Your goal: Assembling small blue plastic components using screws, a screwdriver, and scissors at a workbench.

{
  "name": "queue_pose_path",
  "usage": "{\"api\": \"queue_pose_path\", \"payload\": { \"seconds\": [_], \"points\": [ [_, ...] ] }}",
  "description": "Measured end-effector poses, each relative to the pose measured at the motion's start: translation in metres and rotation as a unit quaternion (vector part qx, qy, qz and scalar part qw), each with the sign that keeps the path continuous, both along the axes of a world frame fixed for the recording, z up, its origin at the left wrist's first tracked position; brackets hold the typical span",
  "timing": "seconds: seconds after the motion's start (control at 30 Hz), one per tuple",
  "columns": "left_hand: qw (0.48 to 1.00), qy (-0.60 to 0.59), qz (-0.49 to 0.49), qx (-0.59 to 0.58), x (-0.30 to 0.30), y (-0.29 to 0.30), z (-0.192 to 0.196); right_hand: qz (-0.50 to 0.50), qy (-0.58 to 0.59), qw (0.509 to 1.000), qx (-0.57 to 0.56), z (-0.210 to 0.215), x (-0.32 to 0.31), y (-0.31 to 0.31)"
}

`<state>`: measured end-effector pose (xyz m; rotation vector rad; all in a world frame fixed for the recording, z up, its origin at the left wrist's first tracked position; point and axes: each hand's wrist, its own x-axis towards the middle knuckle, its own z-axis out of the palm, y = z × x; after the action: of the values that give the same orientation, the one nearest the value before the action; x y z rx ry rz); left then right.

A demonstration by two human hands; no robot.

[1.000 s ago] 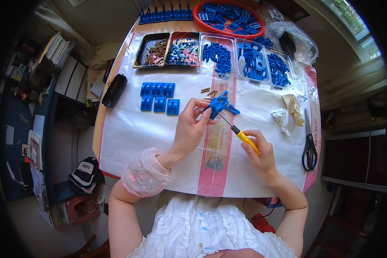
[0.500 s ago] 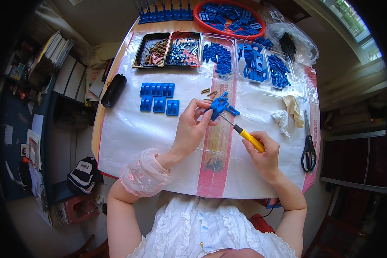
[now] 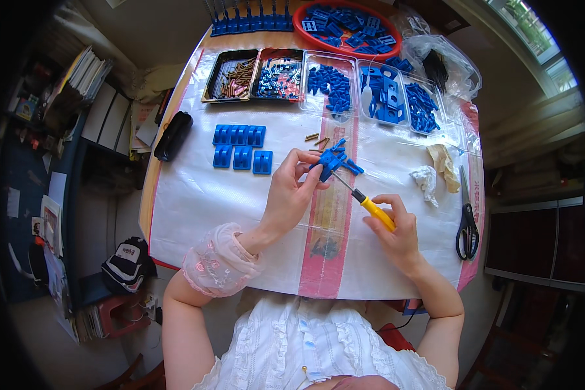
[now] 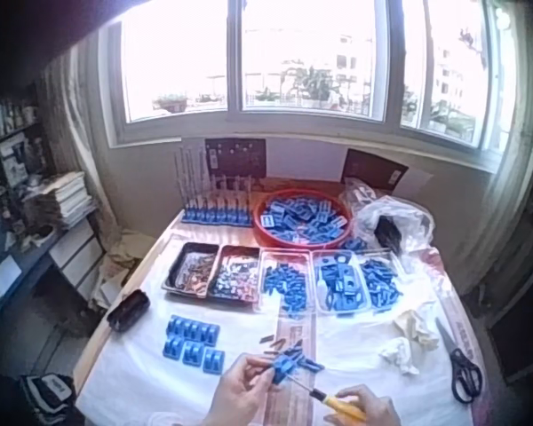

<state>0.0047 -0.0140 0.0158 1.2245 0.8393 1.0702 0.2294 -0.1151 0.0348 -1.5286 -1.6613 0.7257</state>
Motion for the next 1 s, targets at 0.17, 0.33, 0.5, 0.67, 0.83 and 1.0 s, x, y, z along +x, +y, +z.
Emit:
{"api": "queue_pose_path", "payload": {
  "seconds": [0.17,0.33,0.5,0.67,0.83,1.0],
  "points": [
    [1.000,0.010,0.000,0.003,-0.001,0.000,-0.001,-0.009,-0.018,0.999,-0.037,0.001,-0.004,-0.001],
    [1.000,0.010,-0.003,0.004,0.000,0.001,0.000,-0.007,-0.027,1.000,0.009,0.000,-0.003,0.000],
    [1.000,0.011,-0.002,0.002,-0.001,0.001,-0.001,0.009,-0.049,0.997,0.063,-0.004,0.001,0.003],
    [1.000,0.015,-0.005,0.007,-0.001,0.001,0.003,0.012,-0.045,0.999,-0.004,-0.002,0.005,0.001],
    [1.000,0.010,-0.002,0.003,-0.001,0.002,0.000,0.004,0.020,0.999,-0.048,0.004,-0.001,0.000],
    [1.000,0.016,-0.007,-0.009,-0.001,0.001,0.000,-0.040,0.019,0.999,-0.006,-0.004,-0.006,-0.001]
  ]
}}
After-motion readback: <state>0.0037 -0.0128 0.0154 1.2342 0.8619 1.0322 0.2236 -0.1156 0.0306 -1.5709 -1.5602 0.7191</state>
